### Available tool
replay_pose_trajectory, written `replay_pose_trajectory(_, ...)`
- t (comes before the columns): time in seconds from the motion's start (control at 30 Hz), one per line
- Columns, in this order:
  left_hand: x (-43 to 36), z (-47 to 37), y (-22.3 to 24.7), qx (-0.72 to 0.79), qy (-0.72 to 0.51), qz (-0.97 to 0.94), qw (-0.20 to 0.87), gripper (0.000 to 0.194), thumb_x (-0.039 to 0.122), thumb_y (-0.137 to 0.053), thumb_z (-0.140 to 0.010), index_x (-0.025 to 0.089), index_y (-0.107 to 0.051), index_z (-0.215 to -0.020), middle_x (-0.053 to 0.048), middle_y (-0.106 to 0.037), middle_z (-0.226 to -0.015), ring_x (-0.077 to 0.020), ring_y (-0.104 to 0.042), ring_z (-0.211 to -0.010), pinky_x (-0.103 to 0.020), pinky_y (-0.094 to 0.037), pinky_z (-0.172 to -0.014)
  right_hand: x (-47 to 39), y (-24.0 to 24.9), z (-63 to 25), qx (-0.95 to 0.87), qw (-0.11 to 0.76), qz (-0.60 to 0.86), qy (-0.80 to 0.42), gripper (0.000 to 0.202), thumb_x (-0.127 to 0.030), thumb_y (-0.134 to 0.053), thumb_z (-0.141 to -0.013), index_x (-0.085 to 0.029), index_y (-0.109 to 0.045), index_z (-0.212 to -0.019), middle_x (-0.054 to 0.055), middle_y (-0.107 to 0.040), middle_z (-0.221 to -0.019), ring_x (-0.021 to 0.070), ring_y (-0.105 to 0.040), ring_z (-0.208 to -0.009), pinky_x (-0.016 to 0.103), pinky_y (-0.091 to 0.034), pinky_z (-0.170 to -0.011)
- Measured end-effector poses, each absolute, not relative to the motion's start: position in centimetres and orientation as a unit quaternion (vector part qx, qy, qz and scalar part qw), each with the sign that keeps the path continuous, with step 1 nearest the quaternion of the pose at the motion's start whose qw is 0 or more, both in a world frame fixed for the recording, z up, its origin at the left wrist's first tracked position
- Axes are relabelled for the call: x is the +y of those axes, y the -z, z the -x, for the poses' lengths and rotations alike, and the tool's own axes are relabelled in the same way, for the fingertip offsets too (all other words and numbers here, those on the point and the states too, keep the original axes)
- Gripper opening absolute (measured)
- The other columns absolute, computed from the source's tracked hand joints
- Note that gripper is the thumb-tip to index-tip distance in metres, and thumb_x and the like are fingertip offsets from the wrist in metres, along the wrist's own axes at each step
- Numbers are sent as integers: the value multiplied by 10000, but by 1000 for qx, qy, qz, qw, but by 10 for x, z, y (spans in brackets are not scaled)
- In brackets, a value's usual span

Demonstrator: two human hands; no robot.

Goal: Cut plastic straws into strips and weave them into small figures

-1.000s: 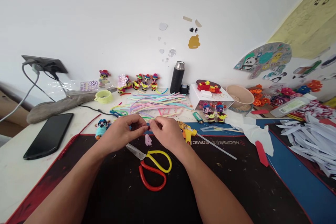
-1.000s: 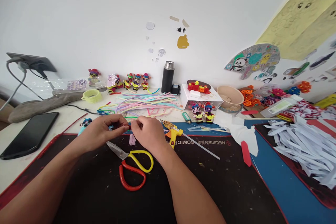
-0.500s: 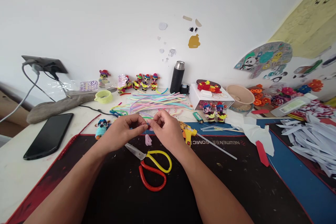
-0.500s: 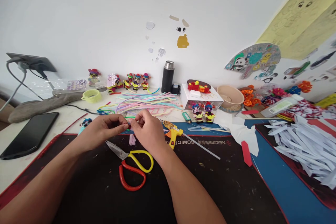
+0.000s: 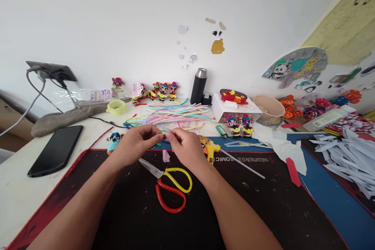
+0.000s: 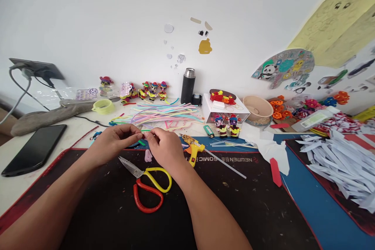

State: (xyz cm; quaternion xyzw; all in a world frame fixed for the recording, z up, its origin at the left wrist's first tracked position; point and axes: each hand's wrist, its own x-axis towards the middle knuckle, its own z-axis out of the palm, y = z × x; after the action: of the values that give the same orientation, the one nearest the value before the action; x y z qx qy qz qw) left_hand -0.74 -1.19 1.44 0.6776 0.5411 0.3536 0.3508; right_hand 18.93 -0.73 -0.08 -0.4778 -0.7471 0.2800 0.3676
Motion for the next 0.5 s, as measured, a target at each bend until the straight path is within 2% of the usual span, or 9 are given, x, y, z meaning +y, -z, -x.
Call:
replay_pose_trajectory(0.13,-10,10,-13,536,-365,-669,363,437,632,-689,-857,201,-752,-822,-31,-722,-788,-190,-617,-723,-282,-476,-651,-8,-1,-189,-742,365,467,-314,355,-369,-530,-1041,-212,-663,-752,-5,-659,-653,145,-580,-624,262,-381,-642)
replay_pose_trajectory(0.3,-10,12,-12,516,-348,-672,402,449,633,-693,-866,190,-747,-811,-27,-692,-769,-179,-582,-718,-274,-451,-647,-7,2,-188,-696,390,456,-395,257,-406,-573,-1008,-206,-696,-903,-19,-647,-652,130,-583,-585,247,-402,-610)
replay_pose_trajectory(0.5,-12,9,-15,505,-339,-664,435,439,621,-693,-874,187,-730,-820,3,-627,-735,-148,-503,-671,-249,-387,-606,-3,10,-187,-671,406,465,-411,284,-451,-624,-958,-193,-682,-853,-12,-632,-655,123,-537,-565,240,-355,-546)
